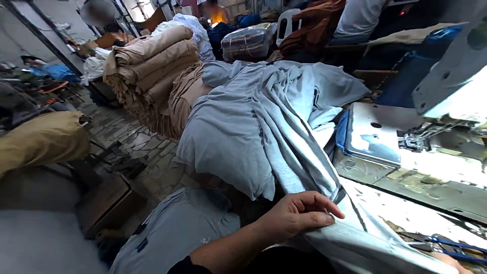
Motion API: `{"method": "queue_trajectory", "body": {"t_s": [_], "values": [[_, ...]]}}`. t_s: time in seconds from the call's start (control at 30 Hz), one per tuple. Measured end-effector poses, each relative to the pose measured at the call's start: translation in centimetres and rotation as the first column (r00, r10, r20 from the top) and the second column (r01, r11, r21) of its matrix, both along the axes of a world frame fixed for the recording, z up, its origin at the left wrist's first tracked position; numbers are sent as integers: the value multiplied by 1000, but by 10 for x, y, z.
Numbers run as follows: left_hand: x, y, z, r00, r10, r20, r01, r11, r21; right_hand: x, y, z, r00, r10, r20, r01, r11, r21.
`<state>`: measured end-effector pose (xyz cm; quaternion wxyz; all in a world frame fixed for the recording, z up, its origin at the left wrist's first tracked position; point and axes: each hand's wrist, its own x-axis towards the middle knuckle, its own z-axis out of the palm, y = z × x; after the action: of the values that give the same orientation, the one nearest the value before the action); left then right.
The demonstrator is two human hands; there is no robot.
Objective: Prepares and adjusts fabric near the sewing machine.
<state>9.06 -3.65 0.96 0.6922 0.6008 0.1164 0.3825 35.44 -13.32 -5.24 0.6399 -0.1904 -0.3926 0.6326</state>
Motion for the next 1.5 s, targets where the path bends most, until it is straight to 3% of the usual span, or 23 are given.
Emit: {"method": "queue_trajectory", "body": {"t_s": [0.1, 0.27, 0.53, 0.8, 1.13, 1.37, 1.5], "values": [[1, -4, 7, 1000, -13, -3, 13, 1000, -5, -6, -3, 4, 999, -37, -16, 37, 999, 21], [9, -9, 10, 998, -52, 32, 51, 998, 43, -22, -2, 4, 996, 50, 68, -46, 997, -59], [4, -5, 14, 999, 33, -3, -33, 996, -83, -27, 2, 16, 994, -108, -26, 101, 975, -200], [0, 2, 8, 999, 37, -19, -39, 993, -112, -16, 9, 21, 971, -149, -187, 108, 971, -215], [-9, 0, 0, 998, 51, -32, -55, 990, -128, -17, 5, 15, 953, -200, -226, 140, 956, -258], [-16, -9, -2, 997, 60, -51, -66, 989, -133, -20, -1, 10, 965, -224, -137, 174, 937, -304], [-17, -12, -3, 998, 46, -45, -51, 991, -120, -8, -1, -4, 986, -151, -77, 127, 959, -254]]}}
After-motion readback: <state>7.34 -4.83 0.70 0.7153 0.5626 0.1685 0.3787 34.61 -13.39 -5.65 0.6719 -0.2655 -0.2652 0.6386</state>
